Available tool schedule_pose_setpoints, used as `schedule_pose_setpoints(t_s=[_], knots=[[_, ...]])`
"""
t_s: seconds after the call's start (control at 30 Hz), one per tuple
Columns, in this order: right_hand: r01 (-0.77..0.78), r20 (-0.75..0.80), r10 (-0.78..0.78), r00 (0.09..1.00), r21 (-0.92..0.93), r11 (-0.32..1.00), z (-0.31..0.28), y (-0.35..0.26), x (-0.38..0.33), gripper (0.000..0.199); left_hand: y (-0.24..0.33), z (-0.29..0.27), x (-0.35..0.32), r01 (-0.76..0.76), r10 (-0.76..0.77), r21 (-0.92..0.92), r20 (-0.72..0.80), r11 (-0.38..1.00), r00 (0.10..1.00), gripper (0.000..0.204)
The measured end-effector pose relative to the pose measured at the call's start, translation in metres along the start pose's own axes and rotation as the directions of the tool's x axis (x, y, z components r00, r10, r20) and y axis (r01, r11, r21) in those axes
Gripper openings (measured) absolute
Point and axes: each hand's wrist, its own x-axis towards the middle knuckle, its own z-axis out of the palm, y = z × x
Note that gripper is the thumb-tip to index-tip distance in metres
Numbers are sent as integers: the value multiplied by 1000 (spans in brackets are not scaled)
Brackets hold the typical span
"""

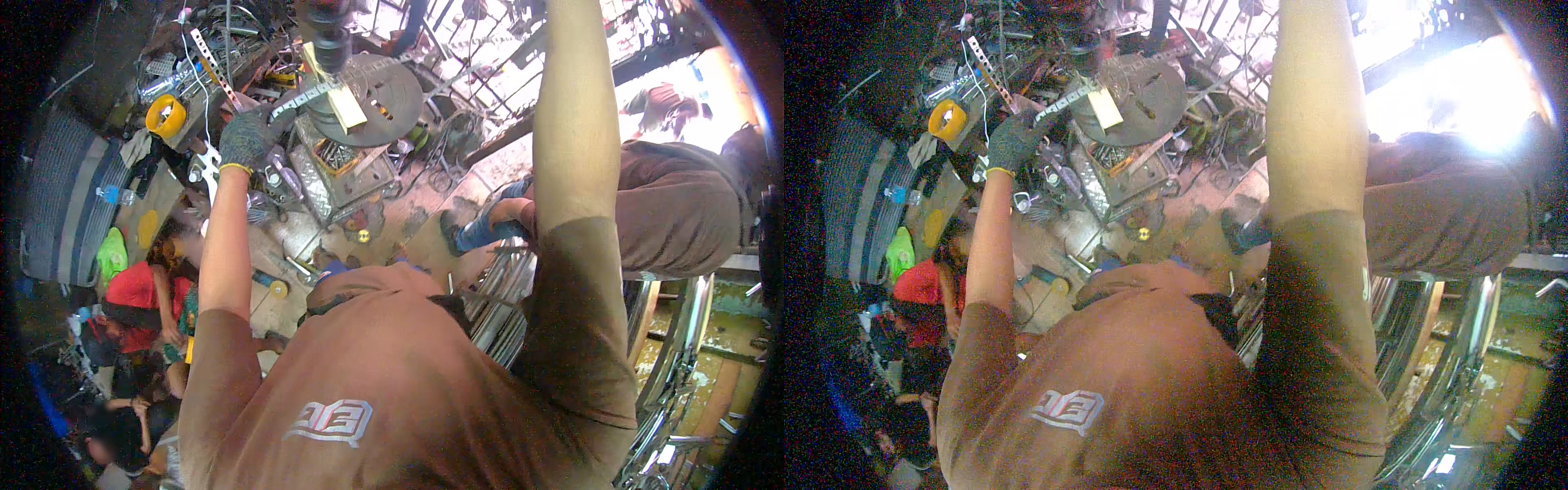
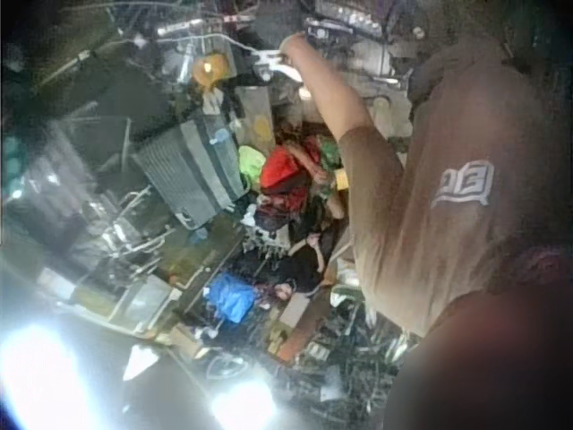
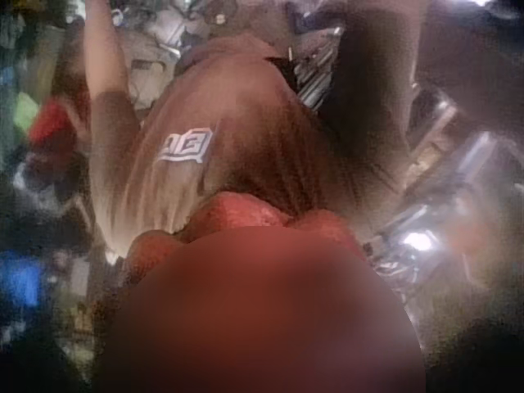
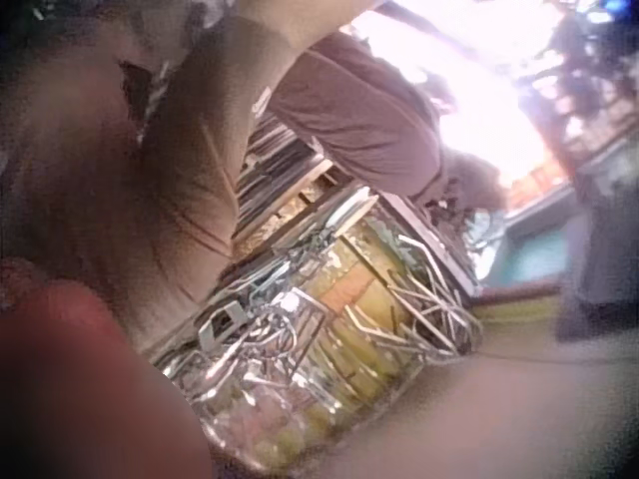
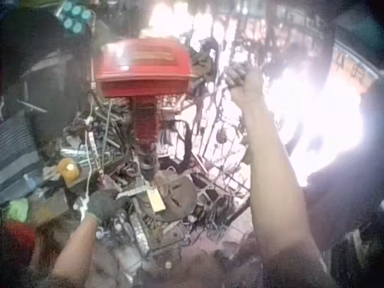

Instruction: The person operates a red AMATO drill press in a workshop, repeatedly lowering the lever to drill into a small metal piece clamped to the table. The operator uses both hands to control the lever and the workpiece while others are visible in the background.

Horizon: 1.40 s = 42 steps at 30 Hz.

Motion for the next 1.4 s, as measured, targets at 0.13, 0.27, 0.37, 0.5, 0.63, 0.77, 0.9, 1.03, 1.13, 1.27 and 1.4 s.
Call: schedule_pose_setpoints(t_s=[0.13,0.27,0.37,0.5,0.63,0.77,0.9,1.03,1.13,1.27,1.4], knots=[[-74,-14,73,997,-57,996,-5,2,3,18,-2,-1,-8,-83,87,64,-61,994,994,65],[-108,-42,104,994,-91,990,-14,-8,10,17,-10,7,-2,-120,116,-68,-67,990,991,60],[-118,-74,111,991,-93,989,-21,-13,11,16,-11,15,-3,-151,172,139,-147,979,974,58],[-202,140,185,973,122,972,-31,-13,8,15,-23,5,-1,-291,320,166,-188,942,929,60],[-146,28,145,989,27,989,-43,-19,10,9,-21,7,6,-162,165,-90,29,983,986,59],[-131,15,132,991,-48,990,-45,-20,10,14,-21,11,3,-166,167,-162,-7,973,986,56],[-113,-17,112,994,-70,991,-32,-12,0,20,-17,1,-4,-260,237,-68,-243,963,941,70],[-41,-55,42,998,11,999,-13,-6,-16,21,-1,-20,-17,-93,84,-170,-57,981,995,89],[-62,-135,66,989,32,998,-4,-6,-25,19,13,-27,-20,-42,15,-219,-125,975,992,97],[-90,39,87,995,96,991,-10,-3,-26,18,20,-19,-12,51,-51,-12,-29,999,998,71],[-89,149,68,987,143,986,-25,6,-19,16,21,-6,-7,92,-90,27,-69,995,994,62]])
